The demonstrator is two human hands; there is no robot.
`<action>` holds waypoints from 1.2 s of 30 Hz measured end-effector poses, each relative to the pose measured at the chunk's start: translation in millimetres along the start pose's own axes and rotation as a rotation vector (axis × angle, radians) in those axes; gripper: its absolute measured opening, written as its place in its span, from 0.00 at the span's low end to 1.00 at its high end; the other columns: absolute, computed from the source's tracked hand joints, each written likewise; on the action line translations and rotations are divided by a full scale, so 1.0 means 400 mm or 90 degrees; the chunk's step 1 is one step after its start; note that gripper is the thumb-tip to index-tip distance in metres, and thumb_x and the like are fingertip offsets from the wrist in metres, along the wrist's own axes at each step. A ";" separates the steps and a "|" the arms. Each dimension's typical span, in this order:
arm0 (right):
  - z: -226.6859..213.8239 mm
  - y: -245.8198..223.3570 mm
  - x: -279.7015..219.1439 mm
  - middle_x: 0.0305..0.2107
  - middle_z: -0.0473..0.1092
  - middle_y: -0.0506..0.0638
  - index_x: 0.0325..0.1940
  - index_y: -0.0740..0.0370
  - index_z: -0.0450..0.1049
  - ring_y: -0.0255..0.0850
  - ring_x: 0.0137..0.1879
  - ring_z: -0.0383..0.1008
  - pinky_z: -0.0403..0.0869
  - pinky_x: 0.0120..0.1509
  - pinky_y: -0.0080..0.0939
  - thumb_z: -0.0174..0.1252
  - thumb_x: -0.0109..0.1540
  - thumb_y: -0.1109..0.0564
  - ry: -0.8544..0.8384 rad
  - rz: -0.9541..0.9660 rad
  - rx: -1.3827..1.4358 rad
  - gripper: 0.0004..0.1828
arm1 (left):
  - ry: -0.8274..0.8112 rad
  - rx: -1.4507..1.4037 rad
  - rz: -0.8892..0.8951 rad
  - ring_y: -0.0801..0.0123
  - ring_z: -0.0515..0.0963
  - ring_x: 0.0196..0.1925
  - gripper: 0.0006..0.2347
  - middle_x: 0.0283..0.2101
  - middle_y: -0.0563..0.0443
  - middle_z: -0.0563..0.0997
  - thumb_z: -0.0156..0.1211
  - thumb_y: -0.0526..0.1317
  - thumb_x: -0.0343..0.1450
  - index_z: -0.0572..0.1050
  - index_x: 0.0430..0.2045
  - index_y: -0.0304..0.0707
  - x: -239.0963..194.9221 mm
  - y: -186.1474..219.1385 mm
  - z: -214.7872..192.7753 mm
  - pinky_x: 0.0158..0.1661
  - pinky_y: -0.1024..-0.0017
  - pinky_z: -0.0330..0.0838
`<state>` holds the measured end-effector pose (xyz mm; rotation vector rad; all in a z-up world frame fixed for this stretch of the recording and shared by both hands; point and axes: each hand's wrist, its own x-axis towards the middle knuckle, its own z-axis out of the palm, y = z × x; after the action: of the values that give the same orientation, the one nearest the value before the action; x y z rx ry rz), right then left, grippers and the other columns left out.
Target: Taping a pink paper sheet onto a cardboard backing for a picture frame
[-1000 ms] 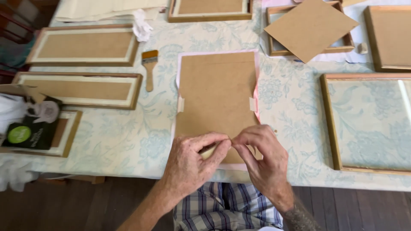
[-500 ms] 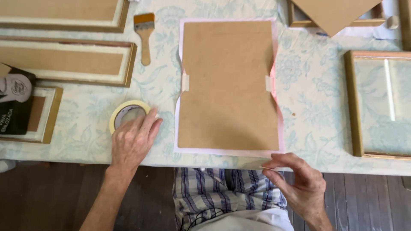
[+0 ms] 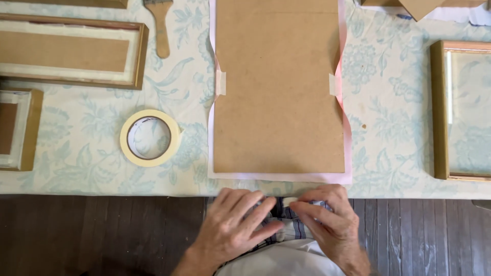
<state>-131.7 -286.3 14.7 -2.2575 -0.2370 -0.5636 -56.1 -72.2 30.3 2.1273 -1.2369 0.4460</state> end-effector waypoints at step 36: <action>-0.008 0.055 -0.032 0.51 0.74 0.45 0.55 0.53 0.77 0.43 0.50 0.69 0.65 0.56 0.45 0.48 0.71 0.57 -0.135 -0.143 -0.210 0.13 | -0.043 0.060 0.122 0.61 0.75 0.36 0.07 0.45 0.43 0.79 0.49 0.30 0.78 0.78 0.38 0.30 -0.027 -0.052 0.044 0.36 0.65 0.69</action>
<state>-136.6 -303.4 -3.6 -2.6341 -0.5442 -0.5080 -44.1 -69.5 3.5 2.1253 -1.4924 0.5274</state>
